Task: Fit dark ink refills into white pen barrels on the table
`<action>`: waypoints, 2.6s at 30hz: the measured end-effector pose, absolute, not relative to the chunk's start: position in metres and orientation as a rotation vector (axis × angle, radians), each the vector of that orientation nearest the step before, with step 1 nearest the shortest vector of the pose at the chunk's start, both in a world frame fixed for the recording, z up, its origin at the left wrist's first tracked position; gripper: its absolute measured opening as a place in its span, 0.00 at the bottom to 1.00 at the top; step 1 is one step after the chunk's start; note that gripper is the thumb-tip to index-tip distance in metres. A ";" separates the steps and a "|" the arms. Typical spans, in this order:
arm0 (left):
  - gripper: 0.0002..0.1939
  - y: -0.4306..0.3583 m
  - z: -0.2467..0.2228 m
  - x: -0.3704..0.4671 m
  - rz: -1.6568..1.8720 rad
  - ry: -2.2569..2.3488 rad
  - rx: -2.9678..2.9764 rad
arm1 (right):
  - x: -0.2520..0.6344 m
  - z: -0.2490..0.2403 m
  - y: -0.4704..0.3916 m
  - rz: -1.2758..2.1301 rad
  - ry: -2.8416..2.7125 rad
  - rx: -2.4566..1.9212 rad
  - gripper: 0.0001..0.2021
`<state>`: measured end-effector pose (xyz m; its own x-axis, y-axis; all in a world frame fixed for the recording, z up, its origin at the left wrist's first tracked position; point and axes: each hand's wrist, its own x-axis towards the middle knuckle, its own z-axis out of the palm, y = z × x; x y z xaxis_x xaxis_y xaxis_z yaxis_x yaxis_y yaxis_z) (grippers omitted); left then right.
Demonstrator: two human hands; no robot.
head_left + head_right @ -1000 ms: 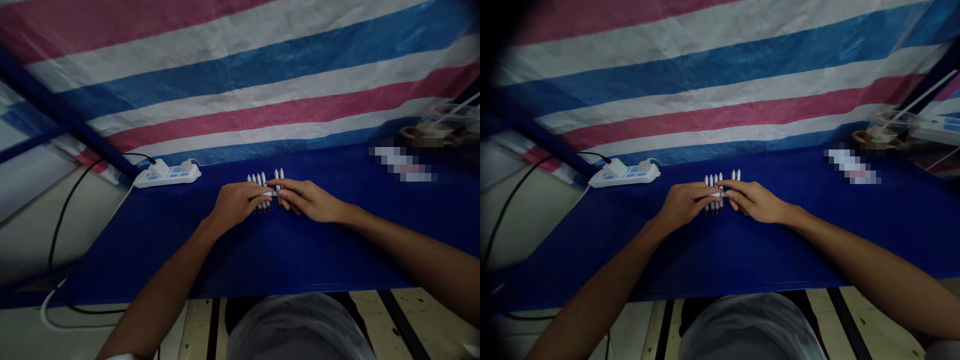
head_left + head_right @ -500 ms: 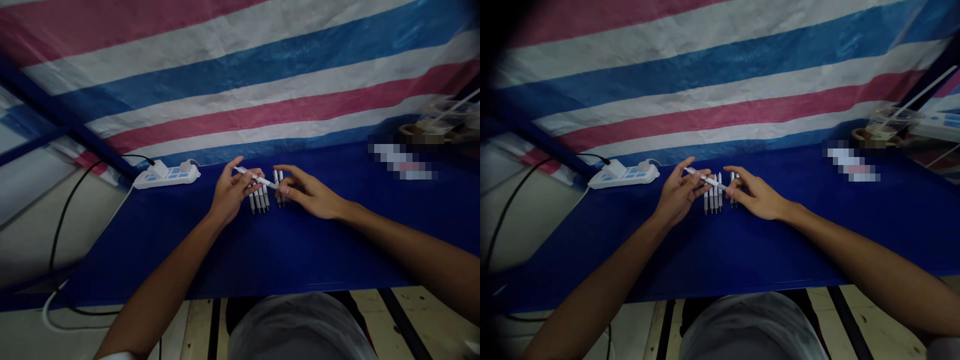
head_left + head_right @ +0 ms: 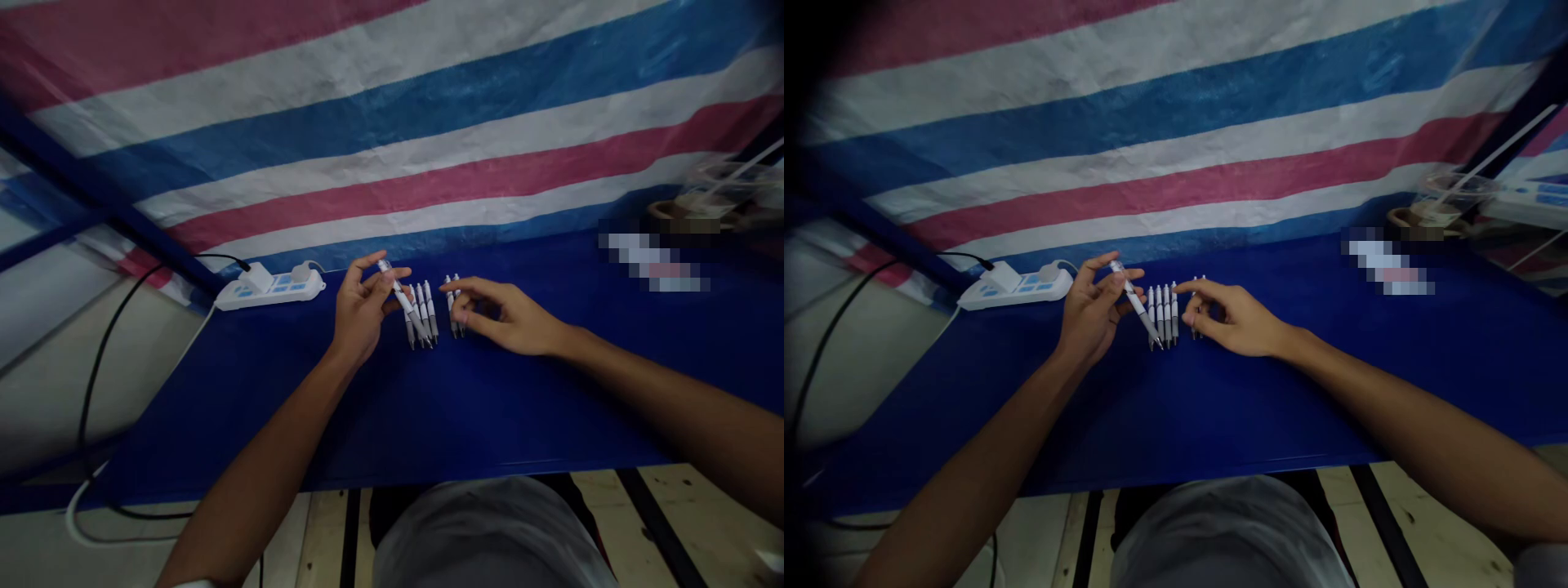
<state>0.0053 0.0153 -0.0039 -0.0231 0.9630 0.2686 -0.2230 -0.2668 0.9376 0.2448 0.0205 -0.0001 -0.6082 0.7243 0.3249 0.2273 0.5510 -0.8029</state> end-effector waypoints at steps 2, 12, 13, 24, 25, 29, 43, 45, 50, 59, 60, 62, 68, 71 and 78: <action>0.22 0.014 -0.004 0.009 1.479 0.868 1.165 | 0.242 -0.001 0.017 0.991 -2.215 -0.671 0.23; 0.27 0.010 -0.002 0.012 1.362 0.858 1.051 | 0.235 -0.001 0.007 0.646 -2.162 -0.541 0.15; 0.26 0.013 -0.003 0.008 1.369 0.931 1.096 | 0.237 -0.001 0.008 0.577 -2.157 -0.563 0.15; 0.12 0.021 -0.020 -0.007 0.898 1.383 2.296 | 0.243 -0.009 0.020 -0.086 -2.622 -0.762 0.20; 0.12 0.020 -0.020 -0.007 0.856 1.382 2.333 | 0.242 -0.010 0.020 -0.140 -2.645 -0.731 0.21; 0.13 0.017 -0.019 -0.007 0.767 1.374 2.391 | 0.239 -0.016 0.022 -0.293 -2.705 -0.636 0.21; 0.13 0.016 -0.016 -0.006 0.703 1.371 2.404 | 0.251 -0.008 0.025 -0.270 -2.717 -0.785 0.26; 0.13 0.016 -0.017 -0.007 0.717 1.355 2.401 | 0.252 -0.011 0.027 -0.236 -2.738 -0.782 0.24; 0.12 0.016 -0.016 -0.007 0.737 1.331 2.406 | 0.251 -0.011 0.029 -0.180 -2.699 -0.741 0.21; 0.14 0.015 -0.012 -0.006 0.749 1.385 2.411 | 0.253 0.004 0.031 0.447 -2.251 -0.933 0.20; 0.15 0.015 -0.012 -0.006 0.770 1.391 2.409 | 0.253 0.005 0.031 0.527 -2.175 -0.960 0.20; 0.16 0.014 -0.011 -0.005 0.840 1.393 2.405 | 0.254 0.007 0.030 0.605 -2.047 -0.973 0.19; 0.22 0.010 -0.005 -0.002 1.092 1.282 2.490 | 0.251 0.012 0.020 0.825 -1.972 -0.825 0.17; 0.14 0.010 -0.003 -0.002 0.972 1.188 2.612 | 0.247 0.011 0.018 1.004 -2.018 -0.768 0.13; 0.17 0.004 -0.003 0.002 0.823 1.216 2.708 | 0.246 0.008 0.023 1.182 -2.115 -0.913 0.20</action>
<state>0.0024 0.0043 -0.0032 0.5461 0.7095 0.4454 0.6768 -0.6870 0.2646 0.2459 0.0233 0.0085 -0.6210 0.7728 0.1310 0.2933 0.3841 -0.8755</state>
